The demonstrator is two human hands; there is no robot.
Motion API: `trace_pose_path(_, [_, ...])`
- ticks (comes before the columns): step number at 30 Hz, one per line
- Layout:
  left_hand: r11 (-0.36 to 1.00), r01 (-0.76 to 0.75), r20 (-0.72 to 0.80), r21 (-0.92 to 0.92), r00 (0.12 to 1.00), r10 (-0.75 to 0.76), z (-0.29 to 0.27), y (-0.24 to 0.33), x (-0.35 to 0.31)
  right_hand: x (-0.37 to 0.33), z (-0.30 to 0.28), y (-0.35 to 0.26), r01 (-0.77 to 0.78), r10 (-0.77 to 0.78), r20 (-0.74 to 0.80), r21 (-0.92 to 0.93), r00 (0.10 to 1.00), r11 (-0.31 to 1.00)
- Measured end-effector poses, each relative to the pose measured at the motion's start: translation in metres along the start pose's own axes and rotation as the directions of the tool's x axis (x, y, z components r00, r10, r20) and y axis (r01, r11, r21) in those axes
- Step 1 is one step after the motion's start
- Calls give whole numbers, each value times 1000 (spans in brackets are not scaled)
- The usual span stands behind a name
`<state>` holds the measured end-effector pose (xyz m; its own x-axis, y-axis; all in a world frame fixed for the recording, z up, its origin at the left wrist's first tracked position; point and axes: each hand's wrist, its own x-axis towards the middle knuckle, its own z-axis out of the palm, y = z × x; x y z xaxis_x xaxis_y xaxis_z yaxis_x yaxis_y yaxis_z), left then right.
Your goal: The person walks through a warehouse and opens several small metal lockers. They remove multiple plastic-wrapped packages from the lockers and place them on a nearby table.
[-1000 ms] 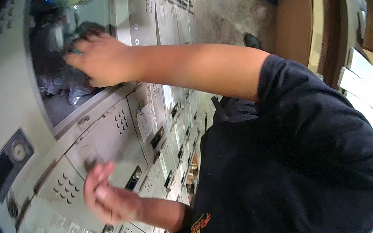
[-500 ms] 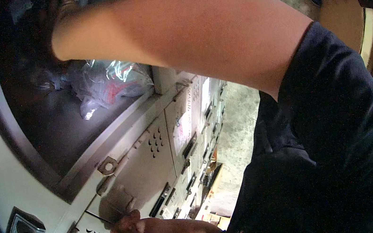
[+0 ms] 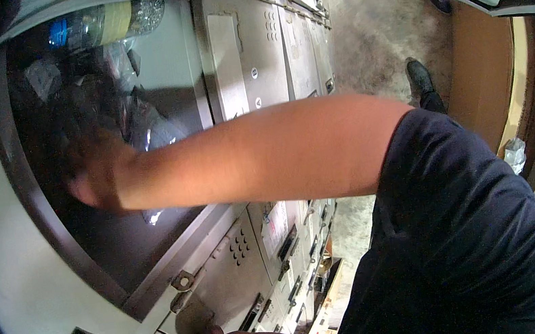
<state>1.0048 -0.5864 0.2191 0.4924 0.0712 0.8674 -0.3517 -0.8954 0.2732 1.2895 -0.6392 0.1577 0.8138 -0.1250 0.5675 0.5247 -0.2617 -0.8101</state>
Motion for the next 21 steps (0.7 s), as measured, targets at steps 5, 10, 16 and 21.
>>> trace_pose_path(5, [991, -112, 2, 70, 994, 113, -4, -8, 2, 10, -3, -5, 146, -180, 672, 107, 718, 983])
trace_pose_path(10, [985, -97, -26, 142, 995, 101, -11, -11, 4, 38, 6, 12, -14, 10, 263, 12, 965, 1000])
trace_pose_path(16, [991, -67, -53, 112, 996, 74, 14, -6, -2, 78, -20, 78, -37, 140, 225, -409, 964, 912])
trace_pose_path(21, [984, -125, -83, 130, 987, 137, 0, -9, 2, 60, -25, 37, 73, 21, 360, -245, 933, 967])
